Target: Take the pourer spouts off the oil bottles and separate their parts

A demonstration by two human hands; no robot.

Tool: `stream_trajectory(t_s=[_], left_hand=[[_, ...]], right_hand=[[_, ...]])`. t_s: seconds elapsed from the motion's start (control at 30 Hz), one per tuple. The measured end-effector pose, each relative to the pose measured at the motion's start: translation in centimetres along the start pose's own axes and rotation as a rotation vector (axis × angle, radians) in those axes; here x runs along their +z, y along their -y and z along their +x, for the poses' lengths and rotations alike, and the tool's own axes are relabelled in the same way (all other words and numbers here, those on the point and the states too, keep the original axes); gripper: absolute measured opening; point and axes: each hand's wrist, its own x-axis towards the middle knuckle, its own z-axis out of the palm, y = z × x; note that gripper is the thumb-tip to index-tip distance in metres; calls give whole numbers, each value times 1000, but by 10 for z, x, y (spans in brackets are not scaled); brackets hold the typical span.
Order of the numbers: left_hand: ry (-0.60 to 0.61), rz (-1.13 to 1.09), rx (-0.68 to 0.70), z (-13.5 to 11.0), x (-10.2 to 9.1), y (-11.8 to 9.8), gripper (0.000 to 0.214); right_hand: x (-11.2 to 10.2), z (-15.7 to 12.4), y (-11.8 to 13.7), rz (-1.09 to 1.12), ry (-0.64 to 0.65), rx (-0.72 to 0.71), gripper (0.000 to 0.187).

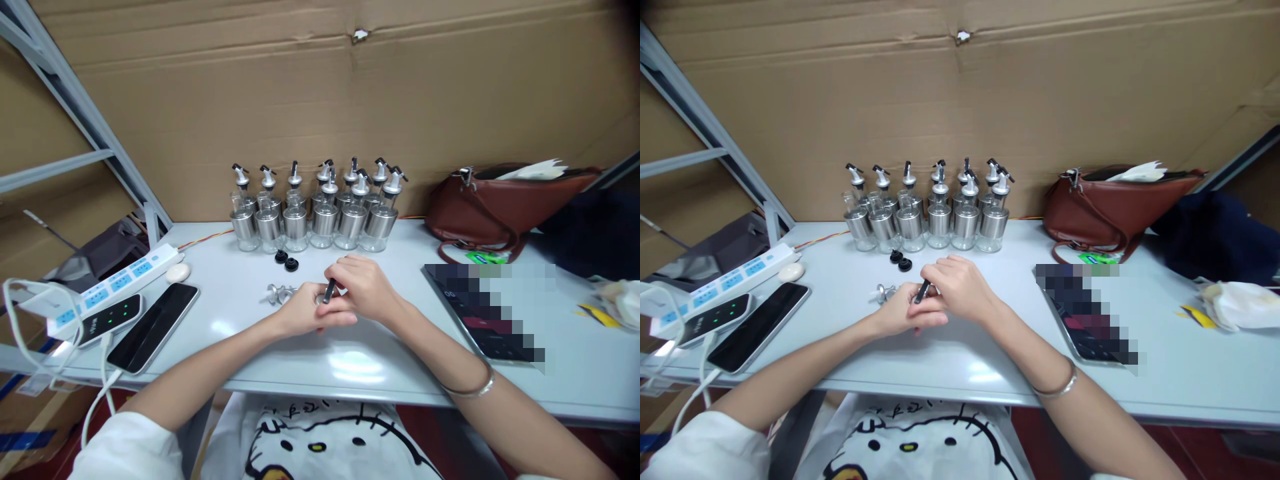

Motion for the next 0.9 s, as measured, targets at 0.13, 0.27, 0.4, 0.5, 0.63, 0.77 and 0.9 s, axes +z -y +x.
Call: stream_trajectory(t_s=[0.13, 0.27, 0.4, 0.5, 0.63, 0.77, 0.9], left_hand=[[-34, 7, -20, 0, 7, -1, 24], [-44, -39, -21, 2, 8, 3, 17], [-59, 81, 40, 0, 10, 8, 16], [-52, 96, 34, -1, 14, 11, 23], [-94, 49, -12, 1, 15, 14, 27], [-16, 24, -51, 6, 8, 16, 42], [42, -145, -13, 8, 5, 16, 41]], right_hand=[[3, -2, -4, -56, 34, 0, 62], [4, -3, -6, -103, 83, 13, 63], [2, -3, -1, -54, 24, 64, 65], [1, -2, 4, -14, -13, 103, 60], [4, -1, 2, 15, 51, 163, 53], [8, -1, -2, 21, 123, 272, 47], [4, 1, 2, 250, 108, 291, 33]])
